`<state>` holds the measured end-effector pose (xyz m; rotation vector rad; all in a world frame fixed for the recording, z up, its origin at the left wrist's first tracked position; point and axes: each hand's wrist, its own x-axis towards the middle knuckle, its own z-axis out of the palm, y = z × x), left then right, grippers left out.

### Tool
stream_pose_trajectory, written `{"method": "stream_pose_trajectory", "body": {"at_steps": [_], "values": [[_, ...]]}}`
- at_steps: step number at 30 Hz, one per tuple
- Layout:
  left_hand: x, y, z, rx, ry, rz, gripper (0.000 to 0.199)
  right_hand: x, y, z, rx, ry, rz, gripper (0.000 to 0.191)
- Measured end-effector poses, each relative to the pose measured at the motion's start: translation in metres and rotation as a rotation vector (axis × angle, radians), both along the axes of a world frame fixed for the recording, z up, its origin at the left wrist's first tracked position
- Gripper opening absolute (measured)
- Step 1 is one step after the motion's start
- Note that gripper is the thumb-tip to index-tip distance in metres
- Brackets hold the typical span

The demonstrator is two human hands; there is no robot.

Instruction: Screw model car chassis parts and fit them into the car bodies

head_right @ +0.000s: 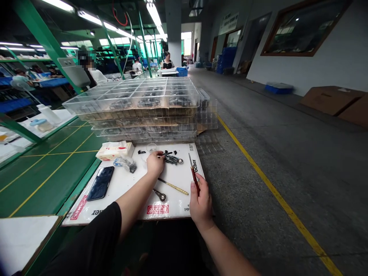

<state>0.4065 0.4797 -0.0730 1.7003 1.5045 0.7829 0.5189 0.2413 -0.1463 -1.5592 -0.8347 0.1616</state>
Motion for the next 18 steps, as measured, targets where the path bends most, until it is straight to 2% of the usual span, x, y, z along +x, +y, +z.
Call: {"method": "stream_pose_trajectory", "body": {"at_steps": [3, 5, 9, 11, 13, 16, 18], "values": [[-0.007, -0.017, 0.007, 0.012, -0.06, 0.014, 0.043, 0.003, 0.0, 0.001, -0.01, -0.017, 0.016, 0.054], [-0.02, -0.038, 0.015, 0.017, -0.121, 0.015, 0.044, 0.004, -0.002, 0.003, 0.0, -0.028, 0.026, 0.053], [-0.074, -0.106, 0.038, -0.037, -0.289, -0.061, 0.037, -0.012, -0.021, 0.017, 0.037, -0.035, 0.095, 0.047], [-0.107, -0.147, 0.053, -0.107, -0.387, -0.114, 0.039, -0.034, -0.039, 0.027, 0.041, -0.028, 0.191, 0.042], [-0.138, -0.186, 0.069, -0.151, -0.506, -0.11, 0.047, -0.063, -0.057, 0.036, 0.053, -0.037, 0.33, 0.041], [-0.173, -0.227, 0.092, -0.19, -0.868, 0.006, 0.04, -0.104, -0.078, 0.047, 0.099, -0.069, 0.578, 0.048], [-0.194, -0.243, 0.104, -0.152, -0.994, 0.095, 0.031, -0.126, -0.084, 0.053, 0.131, -0.09, 0.724, 0.053]]}}
